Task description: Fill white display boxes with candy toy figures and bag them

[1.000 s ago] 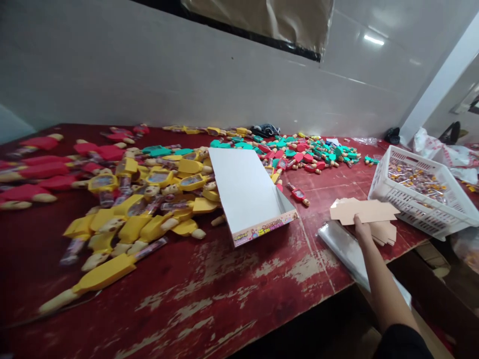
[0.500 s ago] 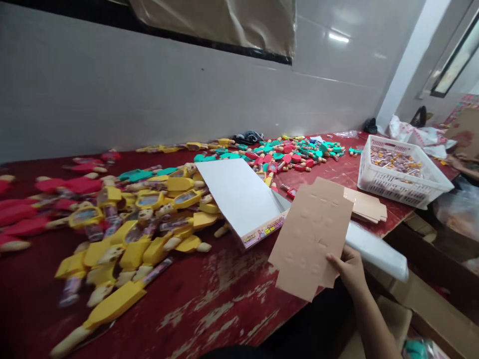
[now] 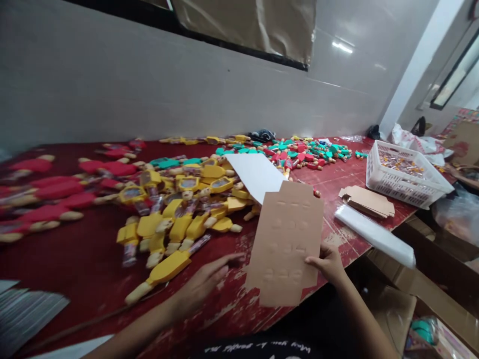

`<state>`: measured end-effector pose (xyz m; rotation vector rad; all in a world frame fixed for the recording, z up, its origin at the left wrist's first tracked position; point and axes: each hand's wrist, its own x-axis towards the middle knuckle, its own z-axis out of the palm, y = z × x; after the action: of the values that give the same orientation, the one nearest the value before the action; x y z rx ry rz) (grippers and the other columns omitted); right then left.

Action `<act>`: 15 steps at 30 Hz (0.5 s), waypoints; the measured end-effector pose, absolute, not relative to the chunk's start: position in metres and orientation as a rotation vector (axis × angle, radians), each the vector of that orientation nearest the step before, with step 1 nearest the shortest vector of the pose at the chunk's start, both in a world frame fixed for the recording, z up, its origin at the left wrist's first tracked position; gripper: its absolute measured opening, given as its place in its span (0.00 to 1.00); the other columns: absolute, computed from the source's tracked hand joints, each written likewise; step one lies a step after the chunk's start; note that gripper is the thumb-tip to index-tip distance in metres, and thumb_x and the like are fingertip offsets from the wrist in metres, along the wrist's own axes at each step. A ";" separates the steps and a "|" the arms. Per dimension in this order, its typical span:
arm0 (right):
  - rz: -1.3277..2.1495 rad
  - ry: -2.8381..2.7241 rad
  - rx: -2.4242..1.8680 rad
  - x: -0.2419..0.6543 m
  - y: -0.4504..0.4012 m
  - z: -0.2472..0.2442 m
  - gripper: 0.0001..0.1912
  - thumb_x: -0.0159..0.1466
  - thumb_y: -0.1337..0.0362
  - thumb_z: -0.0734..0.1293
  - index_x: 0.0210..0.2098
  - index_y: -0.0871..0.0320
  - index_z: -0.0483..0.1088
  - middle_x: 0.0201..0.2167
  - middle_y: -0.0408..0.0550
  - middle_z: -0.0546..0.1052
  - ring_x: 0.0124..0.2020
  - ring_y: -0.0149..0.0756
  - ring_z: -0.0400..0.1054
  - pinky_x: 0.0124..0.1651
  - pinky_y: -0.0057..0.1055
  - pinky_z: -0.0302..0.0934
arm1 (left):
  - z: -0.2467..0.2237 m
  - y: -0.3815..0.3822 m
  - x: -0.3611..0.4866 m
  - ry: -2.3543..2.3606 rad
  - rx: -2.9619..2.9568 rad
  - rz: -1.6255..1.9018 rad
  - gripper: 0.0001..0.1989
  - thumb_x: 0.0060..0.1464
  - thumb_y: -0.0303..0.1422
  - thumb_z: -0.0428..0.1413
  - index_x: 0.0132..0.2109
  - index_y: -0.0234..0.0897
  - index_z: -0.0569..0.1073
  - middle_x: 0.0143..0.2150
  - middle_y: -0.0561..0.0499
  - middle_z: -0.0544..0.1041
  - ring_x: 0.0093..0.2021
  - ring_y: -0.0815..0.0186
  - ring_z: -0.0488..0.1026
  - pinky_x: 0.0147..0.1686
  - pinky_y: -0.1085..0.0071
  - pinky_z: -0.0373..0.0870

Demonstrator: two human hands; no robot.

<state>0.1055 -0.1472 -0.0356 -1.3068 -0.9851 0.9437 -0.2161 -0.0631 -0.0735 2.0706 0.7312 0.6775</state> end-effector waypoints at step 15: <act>1.043 -0.912 -1.252 0.044 -0.128 -0.074 0.38 0.39 0.51 0.78 0.45 0.57 0.64 0.43 0.54 0.77 0.46 0.47 0.72 0.51 0.42 0.66 | -0.046 -0.095 -0.107 0.627 0.954 0.931 0.33 0.45 0.59 0.56 0.46 0.34 0.72 0.35 0.45 0.79 0.35 0.58 0.76 0.36 0.66 0.73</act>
<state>0.0438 -0.1283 -0.0735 -1.2522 -0.9115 1.0430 -0.1075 -0.0948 -0.0457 0.9542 0.6266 0.9307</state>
